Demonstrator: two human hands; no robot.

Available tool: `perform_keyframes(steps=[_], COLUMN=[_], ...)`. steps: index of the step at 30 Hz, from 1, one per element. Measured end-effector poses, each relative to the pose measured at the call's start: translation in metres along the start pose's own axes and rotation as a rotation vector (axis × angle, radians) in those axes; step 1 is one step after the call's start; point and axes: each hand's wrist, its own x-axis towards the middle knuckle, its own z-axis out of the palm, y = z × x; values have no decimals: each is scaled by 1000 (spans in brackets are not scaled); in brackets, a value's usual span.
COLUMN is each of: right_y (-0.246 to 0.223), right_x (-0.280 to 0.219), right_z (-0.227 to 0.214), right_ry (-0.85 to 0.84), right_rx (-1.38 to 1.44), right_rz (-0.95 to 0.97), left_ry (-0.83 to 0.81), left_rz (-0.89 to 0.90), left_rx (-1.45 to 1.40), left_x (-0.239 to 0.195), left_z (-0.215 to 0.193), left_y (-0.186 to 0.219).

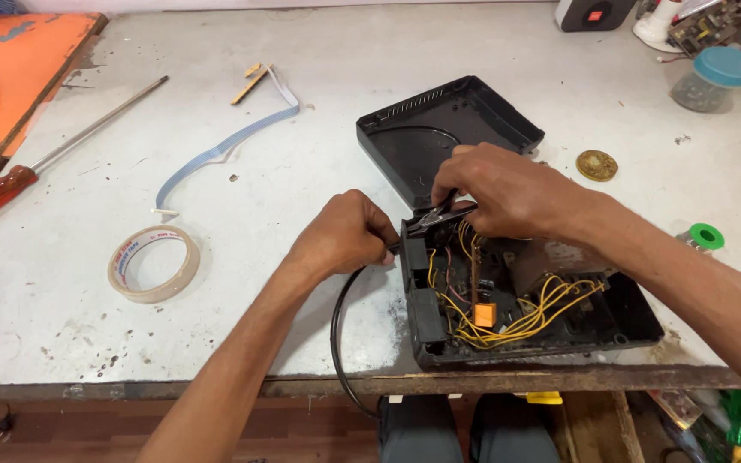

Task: The person works on an open black electronics housing, using pliers to cut a black cable, then uses a toothbrush to clean a circuit board, and finally uses a soldering iron on a small component. The person also uses a metal file on a small piece.

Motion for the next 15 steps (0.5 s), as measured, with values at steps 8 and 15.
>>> perform_keyframes(steps=[8, 15], right_y=[-12, -51], right_x=[-10, -1], right_z=[-27, -26], right_ry=[264, -31], right_rx=[-481, -983], right_rz=[-367, -490], left_ry=[-7, -30], left_rz=[-98, -67], left_rx=[-36, -101], left_x=[-2, -1], left_z=[-5, -4], left_y=[4, 1])
